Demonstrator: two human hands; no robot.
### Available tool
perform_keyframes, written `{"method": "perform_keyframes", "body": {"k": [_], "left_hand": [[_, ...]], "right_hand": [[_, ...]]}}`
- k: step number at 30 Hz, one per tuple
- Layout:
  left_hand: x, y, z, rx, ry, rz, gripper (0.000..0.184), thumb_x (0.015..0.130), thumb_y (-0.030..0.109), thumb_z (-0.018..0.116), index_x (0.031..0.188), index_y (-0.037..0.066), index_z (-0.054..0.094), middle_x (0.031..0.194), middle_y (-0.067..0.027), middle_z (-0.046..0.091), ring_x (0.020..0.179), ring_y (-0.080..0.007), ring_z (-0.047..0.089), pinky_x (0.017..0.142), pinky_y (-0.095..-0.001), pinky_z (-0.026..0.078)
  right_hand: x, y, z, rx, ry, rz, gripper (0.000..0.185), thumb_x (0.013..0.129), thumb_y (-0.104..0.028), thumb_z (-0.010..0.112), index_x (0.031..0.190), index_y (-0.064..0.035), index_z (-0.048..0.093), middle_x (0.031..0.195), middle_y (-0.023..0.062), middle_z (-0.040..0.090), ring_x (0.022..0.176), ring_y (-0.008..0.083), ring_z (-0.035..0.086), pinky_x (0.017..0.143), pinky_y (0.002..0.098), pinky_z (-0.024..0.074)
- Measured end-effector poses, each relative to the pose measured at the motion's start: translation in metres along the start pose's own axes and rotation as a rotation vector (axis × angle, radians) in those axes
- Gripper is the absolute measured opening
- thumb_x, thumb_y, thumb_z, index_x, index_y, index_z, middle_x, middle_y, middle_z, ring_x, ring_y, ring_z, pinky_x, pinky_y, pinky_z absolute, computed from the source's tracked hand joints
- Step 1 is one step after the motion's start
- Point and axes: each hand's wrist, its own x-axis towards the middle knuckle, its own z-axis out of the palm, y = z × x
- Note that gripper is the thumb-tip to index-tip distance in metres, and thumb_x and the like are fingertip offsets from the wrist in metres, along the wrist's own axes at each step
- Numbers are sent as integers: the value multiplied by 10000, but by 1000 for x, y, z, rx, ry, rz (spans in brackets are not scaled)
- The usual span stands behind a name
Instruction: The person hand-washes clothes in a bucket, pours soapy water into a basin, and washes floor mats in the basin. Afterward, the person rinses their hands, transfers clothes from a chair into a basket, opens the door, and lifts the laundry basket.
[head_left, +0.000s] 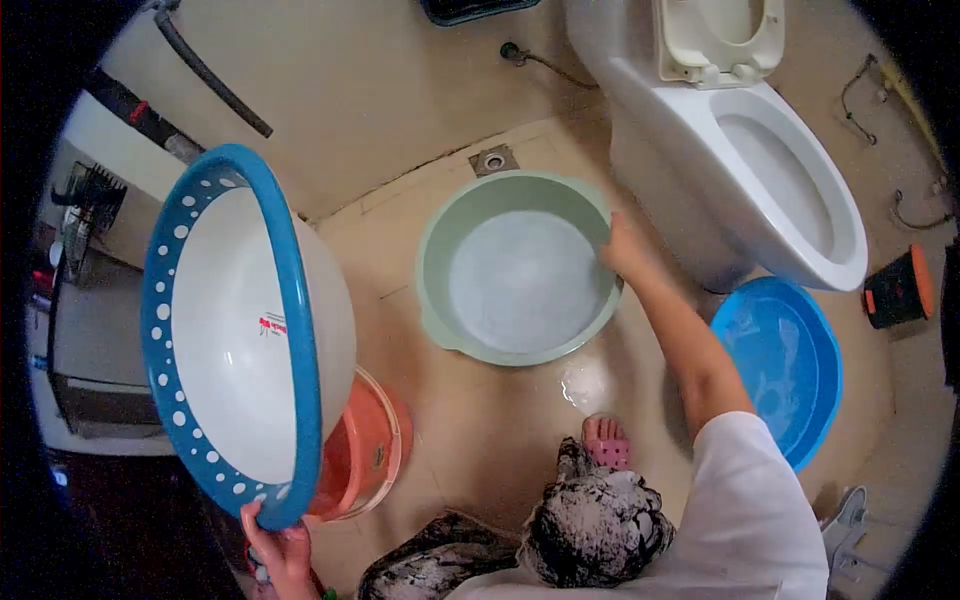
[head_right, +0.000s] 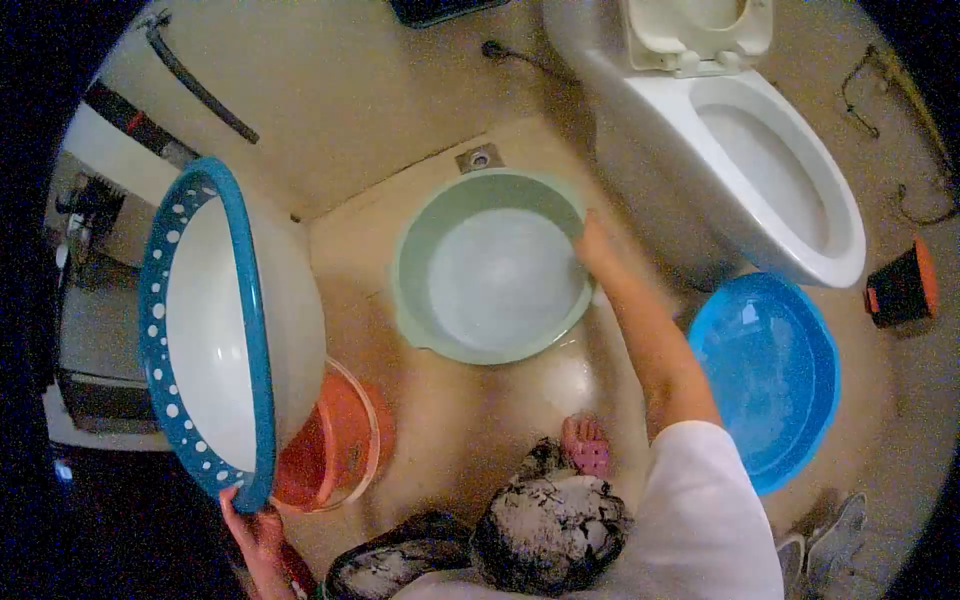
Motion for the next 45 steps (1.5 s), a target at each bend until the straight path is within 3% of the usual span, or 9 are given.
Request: {"method": "perform_keyframes", "body": {"k": [2,6,7,11,15,27,35,38,45], "left_hand": [[7,9,10,-171,-66,-233,304,741,183,561,1013,61,503,975,-36,574,835,-144,567,688,-265,493],[17,13,8,-128,-223,-349,283,732,189,571,981,69,514,933,-28,589,757,-125,578,601,-206,490],[8,8,25,-87,-35,-290,294,729,191,570,990,69,511,936,-26,588,744,-125,582,561,-208,486],[-1,1,45,-49,-69,-325,351,716,183,580,1037,74,489,965,-30,570,822,-139,570,642,-242,490],[-3,-6,64,14,-101,-280,330,721,273,572,990,86,531,985,-49,575,850,-195,563,707,-307,477],[30,-54,141,41,-352,-408,214,770,215,562,947,113,500,763,28,556,571,-77,510,457,-201,419],[102,-100,210,-165,-369,-545,302,730,268,562,953,67,524,870,-73,603,535,-138,537,368,-170,399],[140,-149,216,-283,-427,-576,274,760,261,491,905,31,523,810,-99,599,702,-205,604,385,-177,365],[232,-227,211,-186,-172,-470,356,726,336,465,909,52,578,721,-112,620,549,-203,579,376,-232,379]], "right_hand": [[-4,-14,-14,3,-222,276,613,727,-130,602,1244,49,326,1149,266,467,1097,352,458,936,387,355],[-38,31,25,264,-44,156,535,731,-55,512,1225,50,337,1108,271,492,1070,376,478,911,388,376],[-47,46,38,240,9,182,519,731,-49,488,1219,47,342,1103,272,498,1067,382,478,909,388,377],[-75,63,46,186,38,184,515,735,-45,442,1231,31,324,1113,279,494,1060,385,484,905,399,375],[-83,65,33,312,27,7,551,737,-53,450,1260,12,288,1104,279,500,1047,389,492,893,411,377],[-113,100,-30,222,-182,189,570,758,-63,503,1272,-5,265,1112,267,500,1041,404,491,870,411,393],[-110,56,-41,-3,-144,186,727,772,-194,607,1331,19,194,1259,247,406,1134,365,439,939,391,363],[-112,63,-38,-14,-133,202,745,787,-296,598,1334,13,197,1265,239,406,1140,361,434,938,393,363],[-106,67,-40,-21,-162,244,782,780,-431,564,1331,3,217,1252,256,414,1097,384,466,918,415,381]]}}
